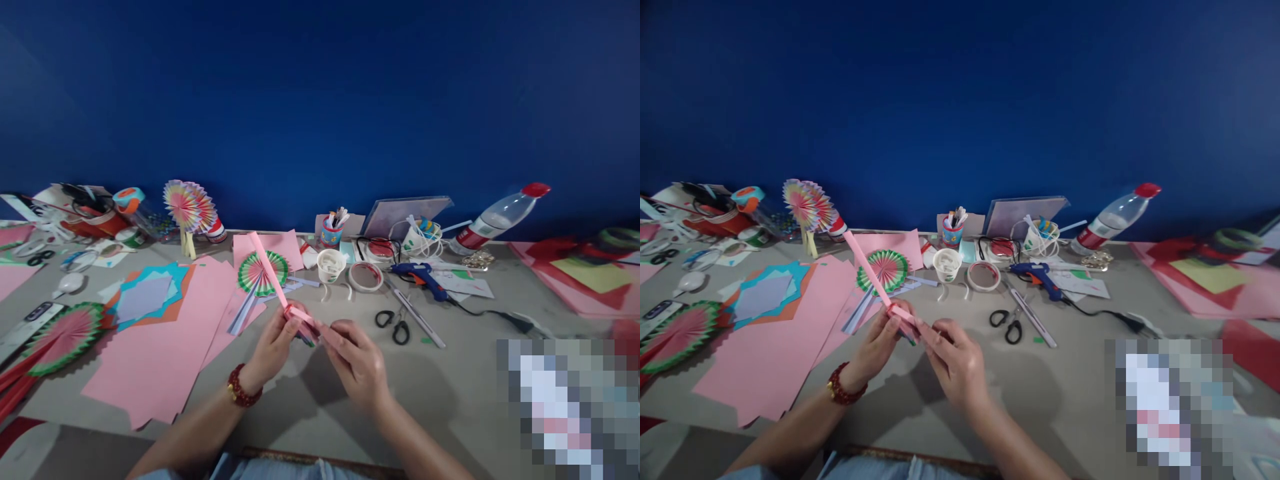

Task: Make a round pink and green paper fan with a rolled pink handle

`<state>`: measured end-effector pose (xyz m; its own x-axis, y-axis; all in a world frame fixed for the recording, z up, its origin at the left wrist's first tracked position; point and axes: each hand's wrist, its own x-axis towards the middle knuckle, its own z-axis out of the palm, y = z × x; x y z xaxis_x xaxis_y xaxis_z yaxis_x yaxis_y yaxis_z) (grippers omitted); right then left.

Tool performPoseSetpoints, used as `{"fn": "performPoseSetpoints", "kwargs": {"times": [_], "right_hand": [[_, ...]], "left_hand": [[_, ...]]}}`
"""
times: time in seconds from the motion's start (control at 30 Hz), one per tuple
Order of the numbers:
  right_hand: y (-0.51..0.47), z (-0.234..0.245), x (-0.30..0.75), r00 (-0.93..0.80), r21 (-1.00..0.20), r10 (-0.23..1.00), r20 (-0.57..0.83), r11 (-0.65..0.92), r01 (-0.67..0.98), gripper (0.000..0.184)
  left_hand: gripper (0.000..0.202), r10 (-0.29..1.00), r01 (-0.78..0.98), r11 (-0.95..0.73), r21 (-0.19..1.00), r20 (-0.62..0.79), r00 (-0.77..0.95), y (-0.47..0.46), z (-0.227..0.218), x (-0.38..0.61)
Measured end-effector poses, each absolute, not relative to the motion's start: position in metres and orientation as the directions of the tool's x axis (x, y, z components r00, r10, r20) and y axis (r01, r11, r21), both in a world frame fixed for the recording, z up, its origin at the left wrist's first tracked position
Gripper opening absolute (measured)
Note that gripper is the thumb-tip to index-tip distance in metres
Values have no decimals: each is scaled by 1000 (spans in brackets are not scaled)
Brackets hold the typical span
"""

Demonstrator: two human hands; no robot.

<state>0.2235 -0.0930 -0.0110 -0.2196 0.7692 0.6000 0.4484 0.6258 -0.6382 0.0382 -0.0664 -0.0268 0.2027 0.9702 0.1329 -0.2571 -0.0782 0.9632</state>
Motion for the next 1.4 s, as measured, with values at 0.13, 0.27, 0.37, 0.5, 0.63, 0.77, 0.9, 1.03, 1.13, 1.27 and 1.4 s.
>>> {"fn": "performPoseSetpoints", "kwargs": {"times": [0.13,0.27,0.37,0.5,0.63,0.77,0.9,1.03,1.13,1.27,1.4], "right_hand": [[-93,-13,223,-270,-542,731,626,657,524,43],[-94,-13,223,-325,-442,711,624,664,603,46],[-96,-12,223,-357,-418,715,601,662,621,48],[-97,-10,222,-374,-451,722,582,669,591,50],[-98,-6,222,-377,-466,717,586,679,567,52],[-98,-5,222,-365,-486,722,588,675,555,52],[-98,-5,224,-332,-527,739,587,660,536,50],[-96,-3,227,-261,-576,751,607,641,507,47],[-95,-2,226,-238,-621,752,614,647,443,46],[-96,-2,222,-275,-632,743,610,666,396,47],[-97,-3,221,-293,-622,746,599,663,416,50]], "left_hand": [[27,967,-264,-78,961,137,213,-67,-24,38],[23,963,-282,-127,951,186,195,-68,-23,38],[24,960,-284,-140,949,200,195,-68,-20,39],[23,951,-288,-155,945,222,216,-67,-17,39],[21,945,-263,-179,948,240,224,-66,-16,39],[21,946,-293,-169,941,239,220,-66,-17,41],[25,973,-318,-115,941,171,155,-66,-20,43],[29,989,-399,-73,914,118,90,-64,-25,42],[29,986,-378,-65,923,116,115,-64,-28,40],[30,977,-310,-90,947,145,159,-67,-29,39],[28,964,-352,-115,929,190,186,-68,-23,42]]}}
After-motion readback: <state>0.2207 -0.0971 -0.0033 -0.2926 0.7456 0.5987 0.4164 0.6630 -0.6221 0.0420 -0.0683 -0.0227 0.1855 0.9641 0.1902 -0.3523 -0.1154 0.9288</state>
